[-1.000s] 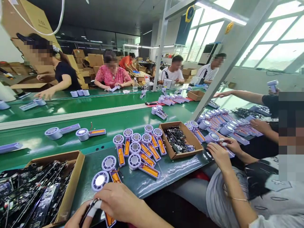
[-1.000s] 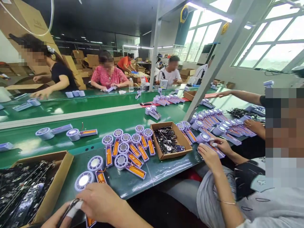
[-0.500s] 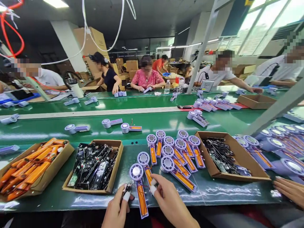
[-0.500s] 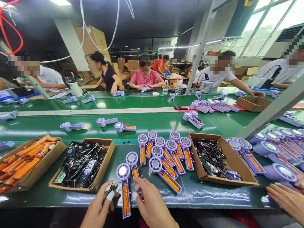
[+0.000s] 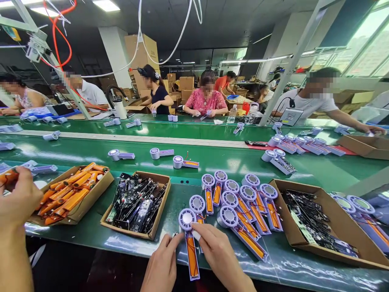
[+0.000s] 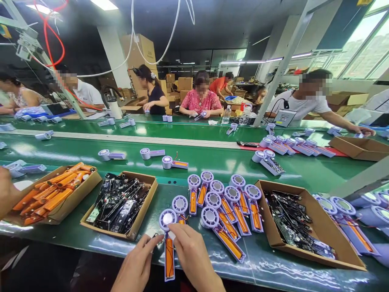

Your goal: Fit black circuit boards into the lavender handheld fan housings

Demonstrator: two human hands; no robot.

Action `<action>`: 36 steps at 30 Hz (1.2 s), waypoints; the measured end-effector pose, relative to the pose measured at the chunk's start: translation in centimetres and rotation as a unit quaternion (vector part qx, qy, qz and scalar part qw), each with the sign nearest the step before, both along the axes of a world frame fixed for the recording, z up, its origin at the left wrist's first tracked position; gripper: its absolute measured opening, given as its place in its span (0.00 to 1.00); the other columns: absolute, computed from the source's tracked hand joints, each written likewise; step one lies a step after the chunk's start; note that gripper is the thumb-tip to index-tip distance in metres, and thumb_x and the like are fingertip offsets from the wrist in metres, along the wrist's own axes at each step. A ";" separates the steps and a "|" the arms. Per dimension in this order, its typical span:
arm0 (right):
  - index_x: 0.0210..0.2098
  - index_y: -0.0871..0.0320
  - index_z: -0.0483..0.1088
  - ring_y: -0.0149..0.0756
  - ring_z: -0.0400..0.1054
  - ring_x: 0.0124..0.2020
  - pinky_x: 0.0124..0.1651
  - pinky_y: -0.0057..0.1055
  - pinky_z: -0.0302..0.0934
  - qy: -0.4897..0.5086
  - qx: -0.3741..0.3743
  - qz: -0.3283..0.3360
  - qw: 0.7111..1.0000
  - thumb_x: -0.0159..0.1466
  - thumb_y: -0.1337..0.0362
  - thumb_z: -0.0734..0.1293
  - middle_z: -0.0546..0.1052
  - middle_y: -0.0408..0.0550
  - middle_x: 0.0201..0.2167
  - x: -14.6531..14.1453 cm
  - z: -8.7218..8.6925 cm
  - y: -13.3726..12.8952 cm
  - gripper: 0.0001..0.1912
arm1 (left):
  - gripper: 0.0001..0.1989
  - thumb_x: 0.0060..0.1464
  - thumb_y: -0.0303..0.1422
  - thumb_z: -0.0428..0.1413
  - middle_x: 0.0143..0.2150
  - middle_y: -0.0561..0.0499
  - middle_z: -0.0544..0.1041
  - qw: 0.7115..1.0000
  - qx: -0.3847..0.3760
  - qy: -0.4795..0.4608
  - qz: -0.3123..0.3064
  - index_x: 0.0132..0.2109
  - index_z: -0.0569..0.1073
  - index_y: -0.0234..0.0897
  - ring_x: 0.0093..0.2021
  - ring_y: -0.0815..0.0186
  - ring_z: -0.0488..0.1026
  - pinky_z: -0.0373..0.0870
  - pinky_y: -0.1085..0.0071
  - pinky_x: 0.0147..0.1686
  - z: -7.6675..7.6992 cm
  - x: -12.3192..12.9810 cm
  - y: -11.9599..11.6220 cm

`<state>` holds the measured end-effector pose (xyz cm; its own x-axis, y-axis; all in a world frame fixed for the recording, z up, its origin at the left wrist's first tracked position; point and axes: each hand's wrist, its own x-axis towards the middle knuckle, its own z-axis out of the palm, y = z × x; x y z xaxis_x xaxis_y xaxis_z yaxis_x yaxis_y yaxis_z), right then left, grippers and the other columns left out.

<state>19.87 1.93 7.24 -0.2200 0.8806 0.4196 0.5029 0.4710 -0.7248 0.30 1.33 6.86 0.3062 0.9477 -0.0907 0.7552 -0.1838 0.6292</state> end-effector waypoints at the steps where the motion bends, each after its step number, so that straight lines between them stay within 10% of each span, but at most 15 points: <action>1: 0.52 0.55 0.69 0.37 0.72 0.46 0.49 0.32 0.65 0.020 -0.008 0.000 1.000 0.68 0.76 0.56 0.77 0.50 0.45 -0.3 -0.2 0.1 0.18 | 0.28 0.60 0.23 0.37 0.47 0.42 0.74 1.000 0.003 0.026 -0.010 0.60 0.69 0.45 0.43 0.57 0.77 0.74 0.60 0.42 0.2 0.0 0.0; 9: 0.35 0.54 0.75 0.33 0.68 0.30 0.34 0.28 0.60 0.078 -0.125 0.021 0.989 0.69 0.63 0.62 0.75 0.43 0.28 -0.9 0.7 0.6 0.10 | 0.21 0.61 0.24 0.40 0.45 0.46 0.75 0.995 0.007 -0.096 -0.003 0.53 0.71 0.44 0.45 0.61 0.75 0.70 0.67 0.46 0.9 0.0 -0.5; 15: 0.45 0.53 0.77 0.39 0.73 0.40 0.43 0.32 0.66 0.156 -0.226 0.063 0.960 0.68 0.60 0.63 0.80 0.48 0.40 0.1 1.1 0.0 0.12 | 0.13 0.63 0.29 0.42 0.39 0.48 0.75 0.987 -0.009 -0.160 0.023 0.42 0.71 0.41 0.42 0.59 0.73 0.68 0.65 0.44 1.3 0.7 -0.6; 36: 0.59 0.56 0.61 0.44 0.73 0.44 0.46 0.39 0.67 -0.134 -0.118 0.045 0.983 0.63 0.75 0.56 0.77 0.52 0.45 -0.1 2.4 -1.3 0.25 | 0.11 0.64 0.33 0.47 0.41 0.50 0.76 0.973 -0.010 -0.226 0.041 0.45 0.75 0.44 0.44 0.62 0.74 0.67 0.69 0.44 1.3 1.5 -0.8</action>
<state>19.76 0.62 9.66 -0.3757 0.9187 0.1221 0.6549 0.3564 -0.6664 1.79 0.58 8.15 0.2428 0.9699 0.0170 0.4130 -0.1192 0.9029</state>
